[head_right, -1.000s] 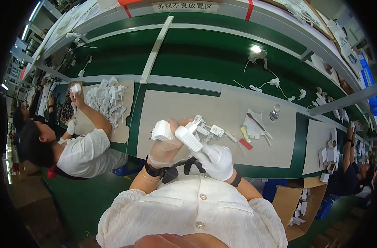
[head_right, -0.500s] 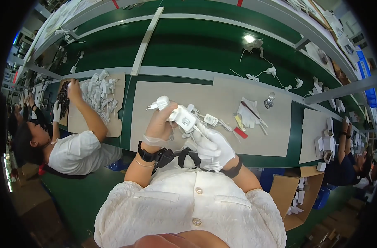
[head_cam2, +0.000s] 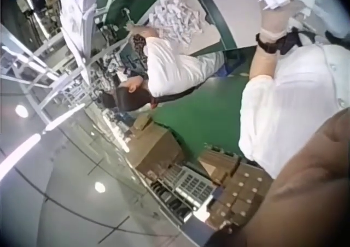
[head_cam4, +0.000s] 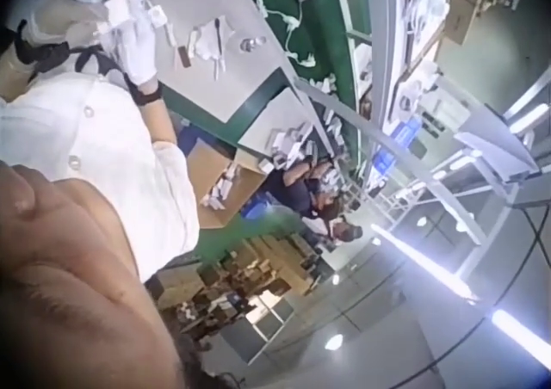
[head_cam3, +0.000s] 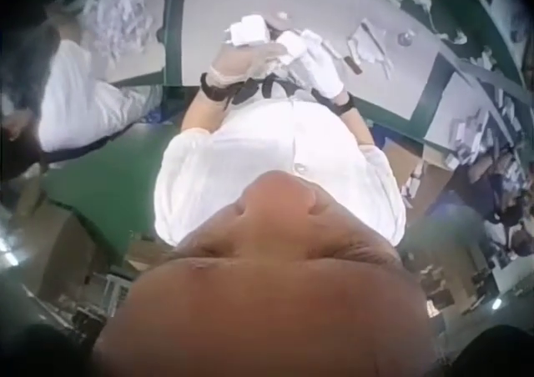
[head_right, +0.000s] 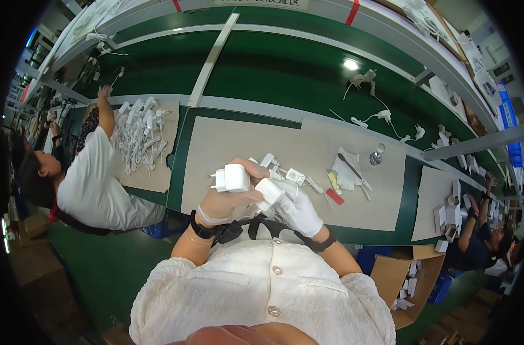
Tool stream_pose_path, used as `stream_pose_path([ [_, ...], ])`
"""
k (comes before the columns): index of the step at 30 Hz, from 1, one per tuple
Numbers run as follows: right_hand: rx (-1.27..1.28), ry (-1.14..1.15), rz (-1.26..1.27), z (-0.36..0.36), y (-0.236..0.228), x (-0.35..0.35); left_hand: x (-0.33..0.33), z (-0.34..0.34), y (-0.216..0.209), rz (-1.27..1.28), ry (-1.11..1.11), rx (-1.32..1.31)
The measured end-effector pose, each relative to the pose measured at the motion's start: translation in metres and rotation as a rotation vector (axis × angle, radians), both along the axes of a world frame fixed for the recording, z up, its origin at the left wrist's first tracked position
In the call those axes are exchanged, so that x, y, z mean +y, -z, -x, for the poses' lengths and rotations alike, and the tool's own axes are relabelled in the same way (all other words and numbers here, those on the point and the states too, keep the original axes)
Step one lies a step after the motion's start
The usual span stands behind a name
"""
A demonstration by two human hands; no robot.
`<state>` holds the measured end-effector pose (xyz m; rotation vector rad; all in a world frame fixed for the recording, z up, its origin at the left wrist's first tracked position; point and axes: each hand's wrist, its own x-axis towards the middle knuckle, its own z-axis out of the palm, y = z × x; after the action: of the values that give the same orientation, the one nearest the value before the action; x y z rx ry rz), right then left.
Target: The person picks up a power adapter from a pile, wipes the casing and the cable with a cloth, and places it on the table, repeating this for several others.
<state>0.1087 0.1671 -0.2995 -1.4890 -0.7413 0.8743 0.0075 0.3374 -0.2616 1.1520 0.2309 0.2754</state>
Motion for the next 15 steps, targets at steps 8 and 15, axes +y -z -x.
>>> stream_pose_path([
  [8,0.139,-0.046,0.015,-0.038,0.038,0.004,0.010,0.007,-0.006,0.070,-0.088,0.037],
  [15,0.175,-0.148,-0.189,-0.042,0.034,0.019,0.007,0.013,-0.002,0.085,-0.245,-0.005],
])
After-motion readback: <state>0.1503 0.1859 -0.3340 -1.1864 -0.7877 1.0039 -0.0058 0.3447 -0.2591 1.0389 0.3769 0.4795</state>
